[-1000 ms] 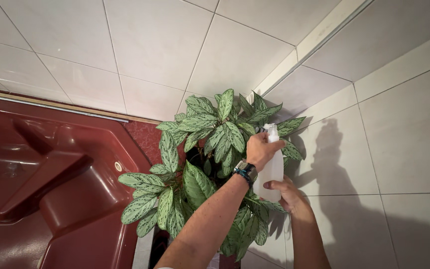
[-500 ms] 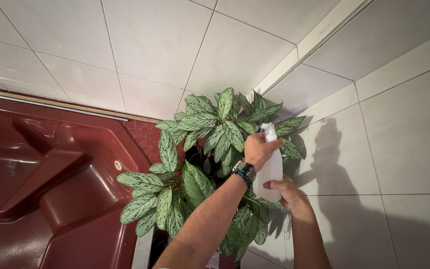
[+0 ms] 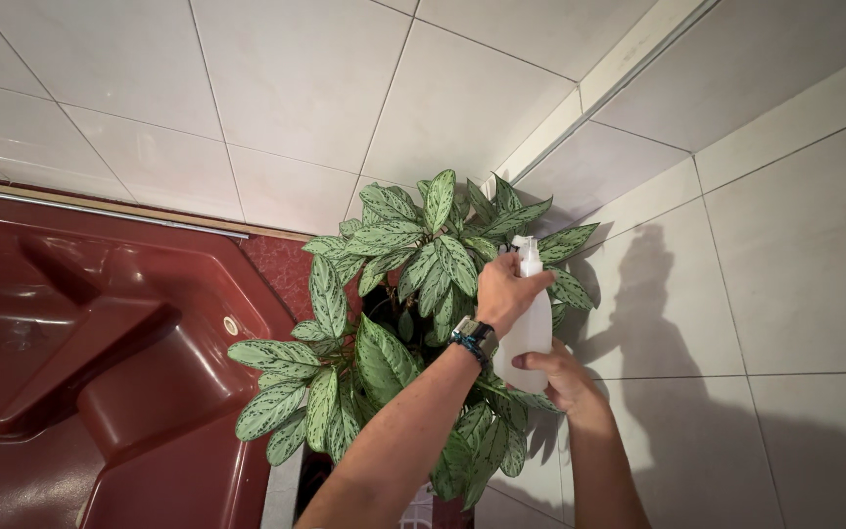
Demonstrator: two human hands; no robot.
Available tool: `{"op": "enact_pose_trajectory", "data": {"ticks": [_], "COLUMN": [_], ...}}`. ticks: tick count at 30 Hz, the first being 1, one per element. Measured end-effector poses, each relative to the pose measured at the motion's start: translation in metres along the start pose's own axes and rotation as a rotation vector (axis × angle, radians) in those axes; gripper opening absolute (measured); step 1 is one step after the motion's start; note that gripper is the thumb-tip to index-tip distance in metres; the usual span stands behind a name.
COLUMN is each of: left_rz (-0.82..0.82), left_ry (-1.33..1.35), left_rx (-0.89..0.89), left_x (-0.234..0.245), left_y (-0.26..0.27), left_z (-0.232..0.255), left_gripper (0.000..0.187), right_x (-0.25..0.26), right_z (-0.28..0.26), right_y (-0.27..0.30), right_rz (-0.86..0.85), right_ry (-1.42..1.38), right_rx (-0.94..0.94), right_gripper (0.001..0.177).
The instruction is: The person sprays water from a white spray bottle onto two potted plants in a bathroom. The person first treats a variegated plant on a tiled ledge, then moves to a larger speckled-leaf plant in the corner, repeatedly misting the leaves and soil.
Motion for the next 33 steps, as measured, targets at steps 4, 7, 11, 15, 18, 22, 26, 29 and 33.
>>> {"op": "enact_pose_trajectory", "data": {"ticks": [4,7,11,15,18,22,26,29,33], "left_rz": [-0.018,-0.025,-0.024,-0.056,-0.093,-0.182,-0.282,-0.316,-0.317], "left_ry": [0.084,0.089,0.096,-0.001,0.197,0.053,0.091,0.166,0.079], "left_rx": [-0.042,-0.127,-0.193,-0.071,-0.190,-0.081,-0.143,-0.205,-0.154], "left_x": [0.009,0.021,0.034,0.040,0.040,0.017,-0.007,-0.017,-0.023], "left_y": [0.002,0.011,0.019,0.022,0.034,0.040,0.046,0.047,0.049], "left_z": [0.009,0.022,0.036,0.027,0.024,0.015,0.018,0.024,0.019], "left_gripper": [0.039,0.040,0.041,0.045,0.046,0.048,0.042,0.041,0.038], "right_x": [-0.003,-0.011,-0.018,-0.026,-0.027,-0.021,-0.009,0.002,0.017], "right_z": [0.002,0.003,0.002,0.006,0.018,0.032,0.030,0.029,0.046], "right_y": [-0.008,-0.012,-0.014,-0.015,-0.005,0.015,0.033,0.037,0.034], "right_rz": [0.028,-0.006,0.072,0.082,0.080,0.152,0.211,0.249,0.272], "right_ry": [-0.009,-0.006,0.035,0.070,0.152,0.143,0.027,0.024,0.027], "right_rx": [0.057,0.101,0.169,0.144,0.160,0.238,0.259,0.289,0.273], "right_gripper": [0.056,0.056,0.064,0.069,0.064,0.055,0.053,0.054,0.047]}}
Point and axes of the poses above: each hand's wrist, its own y-axis away from the middle knuckle, its own x-axis out of the back of the hand, z = x × y, the point moved 6 cm from there along -y, towards the middle knuckle, and after that the axes turned 6 degrees about -y, right-handed, at the moved point
